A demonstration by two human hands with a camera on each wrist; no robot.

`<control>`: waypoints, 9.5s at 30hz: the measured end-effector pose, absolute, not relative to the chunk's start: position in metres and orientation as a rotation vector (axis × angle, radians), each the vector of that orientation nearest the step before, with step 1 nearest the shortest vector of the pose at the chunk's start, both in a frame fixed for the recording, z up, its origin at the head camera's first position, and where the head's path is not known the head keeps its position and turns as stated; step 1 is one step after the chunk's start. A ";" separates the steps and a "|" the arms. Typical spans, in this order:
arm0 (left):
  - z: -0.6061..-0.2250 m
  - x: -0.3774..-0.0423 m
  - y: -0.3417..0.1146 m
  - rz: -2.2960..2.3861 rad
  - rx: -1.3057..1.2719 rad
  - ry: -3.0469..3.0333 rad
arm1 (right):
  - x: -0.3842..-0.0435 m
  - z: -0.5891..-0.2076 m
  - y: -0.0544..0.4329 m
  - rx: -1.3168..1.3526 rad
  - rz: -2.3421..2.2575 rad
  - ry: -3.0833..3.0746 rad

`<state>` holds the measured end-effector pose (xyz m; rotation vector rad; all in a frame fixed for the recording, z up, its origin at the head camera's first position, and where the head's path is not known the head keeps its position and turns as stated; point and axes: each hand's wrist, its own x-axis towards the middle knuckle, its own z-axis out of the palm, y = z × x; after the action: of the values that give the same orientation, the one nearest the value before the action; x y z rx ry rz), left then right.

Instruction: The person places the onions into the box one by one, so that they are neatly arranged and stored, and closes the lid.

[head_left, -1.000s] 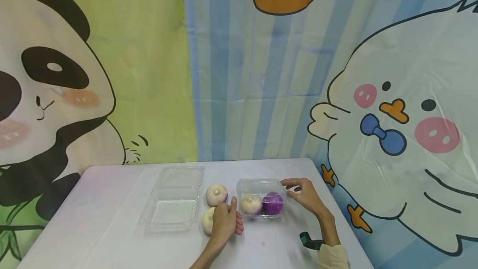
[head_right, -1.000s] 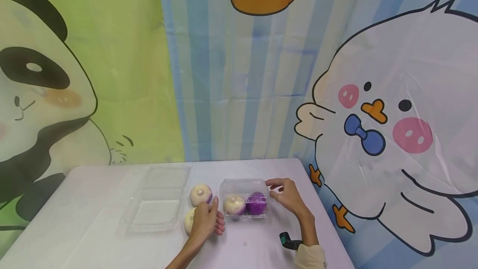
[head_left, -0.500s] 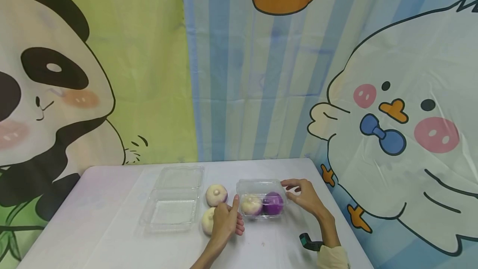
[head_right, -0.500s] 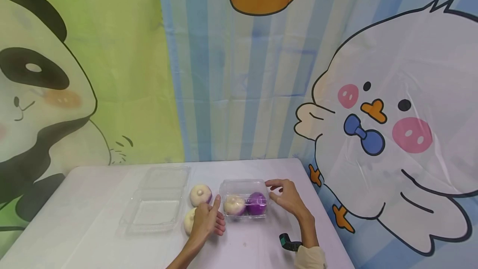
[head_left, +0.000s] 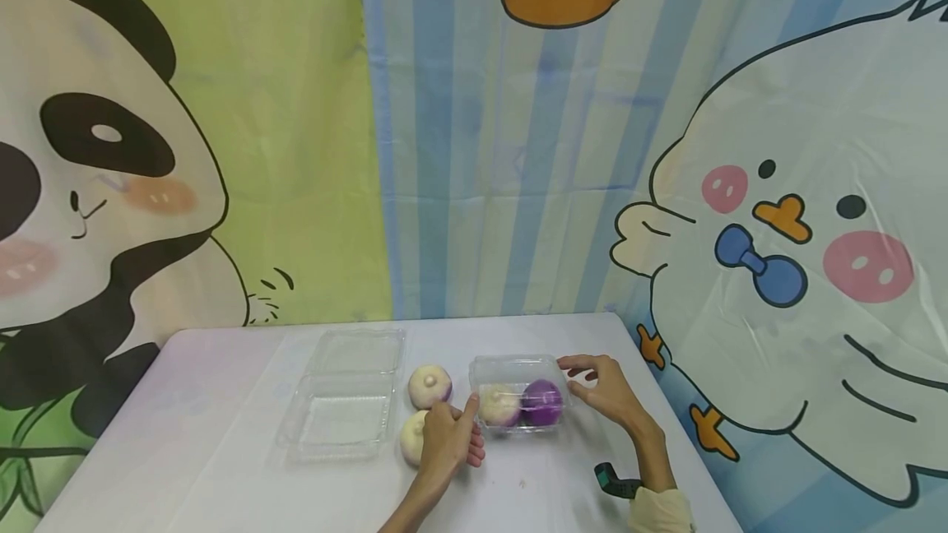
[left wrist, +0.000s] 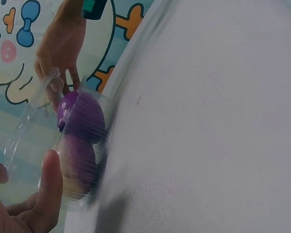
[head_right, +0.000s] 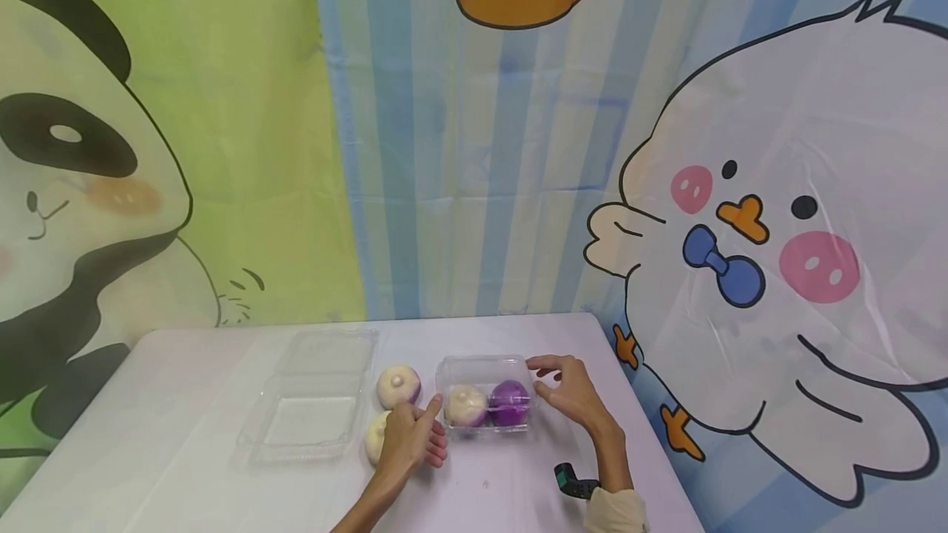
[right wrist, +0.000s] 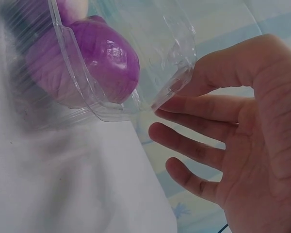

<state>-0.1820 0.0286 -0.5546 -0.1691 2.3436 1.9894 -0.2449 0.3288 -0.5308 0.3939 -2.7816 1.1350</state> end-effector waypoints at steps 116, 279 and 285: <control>-0.562 -0.179 0.029 2.060 -0.120 2.277 | -0.200 -0.579 0.332 0.042 1.977 -2.615; -0.545 -0.165 -0.208 1.341 -0.886 3.060 | -0.211 -0.578 0.354 -0.318 1.702 -2.445; -0.549 -0.165 -0.212 1.384 -0.894 3.047 | -0.211 -0.577 0.359 -0.270 1.611 -2.387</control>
<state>-0.1648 -0.2119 -0.5489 -0.8937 3.0473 1.3845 -0.2111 0.3586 -0.5767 -0.2698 -2.3873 1.6110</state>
